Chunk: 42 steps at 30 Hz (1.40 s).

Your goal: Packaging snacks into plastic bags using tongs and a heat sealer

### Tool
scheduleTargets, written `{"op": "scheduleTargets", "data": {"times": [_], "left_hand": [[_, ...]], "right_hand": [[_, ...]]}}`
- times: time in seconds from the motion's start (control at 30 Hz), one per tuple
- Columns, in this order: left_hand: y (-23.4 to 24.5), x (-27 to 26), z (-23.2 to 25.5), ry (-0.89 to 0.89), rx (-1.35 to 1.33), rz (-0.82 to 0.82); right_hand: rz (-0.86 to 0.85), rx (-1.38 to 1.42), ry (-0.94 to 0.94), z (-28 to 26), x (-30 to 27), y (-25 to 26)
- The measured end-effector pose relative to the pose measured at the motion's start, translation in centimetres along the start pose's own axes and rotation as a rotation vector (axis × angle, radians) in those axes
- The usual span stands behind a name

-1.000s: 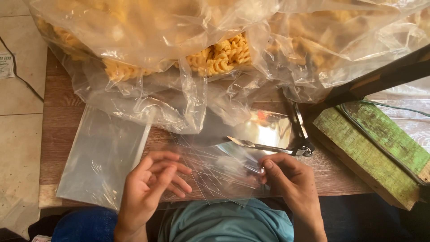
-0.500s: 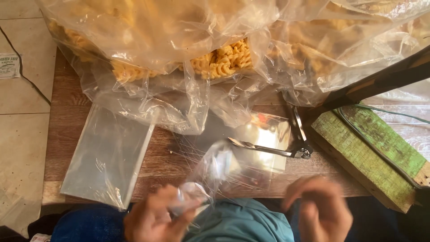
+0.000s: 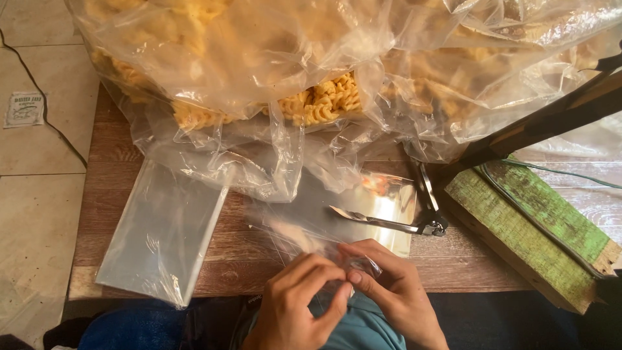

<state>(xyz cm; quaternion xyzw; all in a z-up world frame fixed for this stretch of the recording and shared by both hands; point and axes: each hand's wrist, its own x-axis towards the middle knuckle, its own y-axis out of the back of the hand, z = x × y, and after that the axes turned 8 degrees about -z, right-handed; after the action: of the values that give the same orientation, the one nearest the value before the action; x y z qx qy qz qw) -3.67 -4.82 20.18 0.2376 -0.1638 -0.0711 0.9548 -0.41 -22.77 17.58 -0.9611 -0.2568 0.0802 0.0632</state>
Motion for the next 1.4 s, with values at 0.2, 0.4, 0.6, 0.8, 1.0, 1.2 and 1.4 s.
{"op": "scheduleTargets", "data": {"times": [0.2, 0.4, 0.6, 0.8, 1.0, 1.2, 1.4], "left_hand": [[0.5, -0.1, -0.2, 0.001, 0.128, 0.179], [-2.3, 0.9, -0.2, -0.077, 0.234, 0.231], [-3.1, -0.4, -5.4, -0.094, 0.306, 0.302], [-2.4, 0.4, -6.6, -0.070, 0.181, 0.321], [-1.5, 0.6, -5.6, -0.033, 0.097, 0.324], [-1.1, 0.5, -5.6, -0.022, 0.041, 0.285], [-1.1, 0.4, -6.0, -0.046, 0.010, 0.286]], "right_hand": [[0.245, -0.229, -0.139, -1.4, 0.3, -0.2], [0.260, -0.465, 0.096, 0.5, 1.3, -2.2], [0.321, -0.674, -0.055, -0.1, 1.3, -0.2], [0.431, -1.300, 0.057, -3.1, 0.2, 3.7], [0.363, -1.553, -0.172, -1.8, 3.9, 5.1], [0.249, -1.669, -0.274, -3.5, 5.0, 5.4], [0.179, -1.429, -0.798, -6.3, 7.0, 4.1]]}}
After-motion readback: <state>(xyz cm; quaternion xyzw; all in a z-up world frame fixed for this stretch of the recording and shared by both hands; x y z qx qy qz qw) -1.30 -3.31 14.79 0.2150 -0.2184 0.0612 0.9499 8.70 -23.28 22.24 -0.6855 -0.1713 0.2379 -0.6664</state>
